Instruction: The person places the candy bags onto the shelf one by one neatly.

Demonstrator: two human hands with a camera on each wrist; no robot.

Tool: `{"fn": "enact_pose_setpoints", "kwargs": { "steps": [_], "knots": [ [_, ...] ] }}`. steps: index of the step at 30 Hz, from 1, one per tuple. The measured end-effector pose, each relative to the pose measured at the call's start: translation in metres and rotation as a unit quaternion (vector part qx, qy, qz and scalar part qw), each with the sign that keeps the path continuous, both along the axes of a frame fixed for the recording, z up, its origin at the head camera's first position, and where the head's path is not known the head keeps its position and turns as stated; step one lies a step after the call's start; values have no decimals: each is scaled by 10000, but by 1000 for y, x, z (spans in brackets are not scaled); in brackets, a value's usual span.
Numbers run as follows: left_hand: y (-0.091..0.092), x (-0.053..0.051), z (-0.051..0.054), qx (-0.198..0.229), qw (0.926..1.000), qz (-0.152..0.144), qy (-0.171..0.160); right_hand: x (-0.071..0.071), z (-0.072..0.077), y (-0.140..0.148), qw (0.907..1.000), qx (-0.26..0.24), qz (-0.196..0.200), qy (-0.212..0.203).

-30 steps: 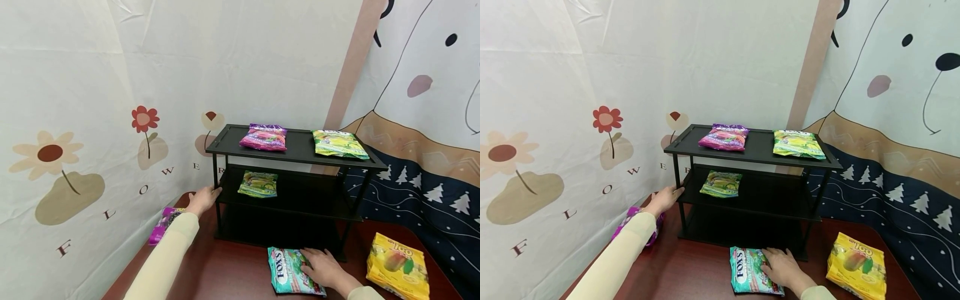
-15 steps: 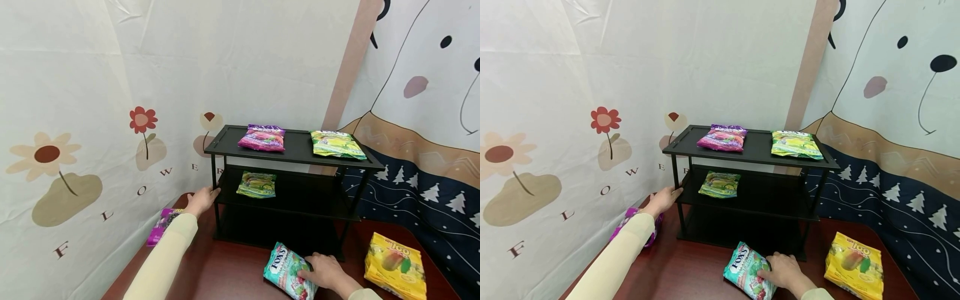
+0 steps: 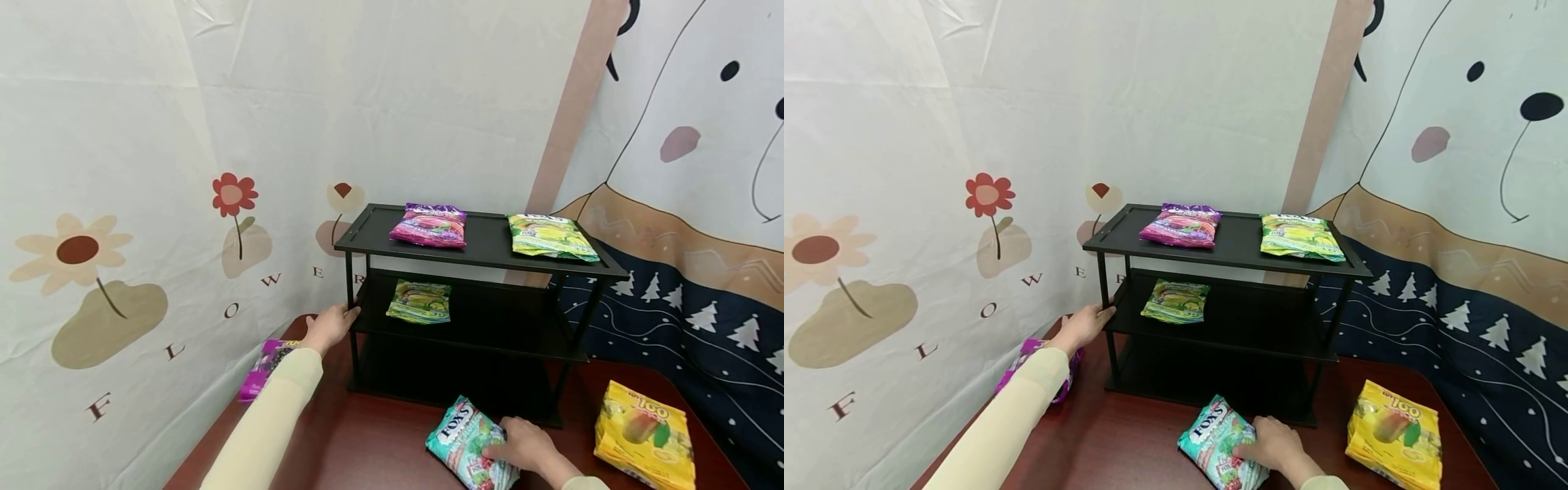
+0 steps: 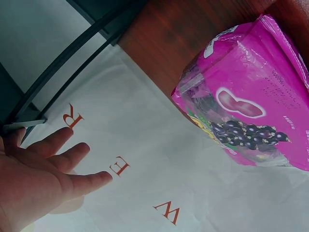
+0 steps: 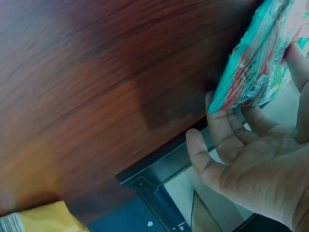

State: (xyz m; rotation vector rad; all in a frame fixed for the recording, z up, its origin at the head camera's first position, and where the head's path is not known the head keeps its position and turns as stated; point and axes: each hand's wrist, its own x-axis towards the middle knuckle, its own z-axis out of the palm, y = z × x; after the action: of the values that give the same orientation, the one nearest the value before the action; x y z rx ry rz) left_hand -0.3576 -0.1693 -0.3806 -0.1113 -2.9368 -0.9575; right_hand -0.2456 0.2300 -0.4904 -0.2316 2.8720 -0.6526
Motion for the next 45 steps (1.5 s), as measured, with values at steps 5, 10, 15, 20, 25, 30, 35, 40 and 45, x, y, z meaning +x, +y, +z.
{"fn": "enact_pose_setpoints", "kwargs": {
  "steps": [5, 10, 15, 20, 25, 30, 35, 40, 45],
  "knots": [
    [0, 0, 0, -31, 10000, 3, -21, 1, 4, -5, 9990, -300, -275, -187],
    [1, 0, 1, -54, 10000, 8, -22, 0, 10, -6, 9961, -703, -318, -424],
    [1, 1, 2, -88, 10000, 25, -25, 0, 11, -2, 9886, -1410, -142, -507],
    [1, 3, 3, -96, 9999, 29, -7, 1, 9, 2, 9821, -1819, 109, -479],
    [2, 3, 3, -138, 9999, 41, 14, 5, 11, 3, 9781, -2003, 306, -468],
    [1, 2, 2, -134, 9999, 54, -7, 12, 15, 0, 9739, -2199, 449, -328],
    [1, 0, 2, -120, 9999, 26, 5, 16, 19, -4, 9790, -1999, 382, 75],
    [0, -1, 1, -147, 9999, -2, 32, 19, 21, -9, 9820, -1802, 57, 571],
    [0, -1, 0, -152, 9999, 35, 12, 20, 24, -12, 9785, -1853, -178, 886]
  ]
}}
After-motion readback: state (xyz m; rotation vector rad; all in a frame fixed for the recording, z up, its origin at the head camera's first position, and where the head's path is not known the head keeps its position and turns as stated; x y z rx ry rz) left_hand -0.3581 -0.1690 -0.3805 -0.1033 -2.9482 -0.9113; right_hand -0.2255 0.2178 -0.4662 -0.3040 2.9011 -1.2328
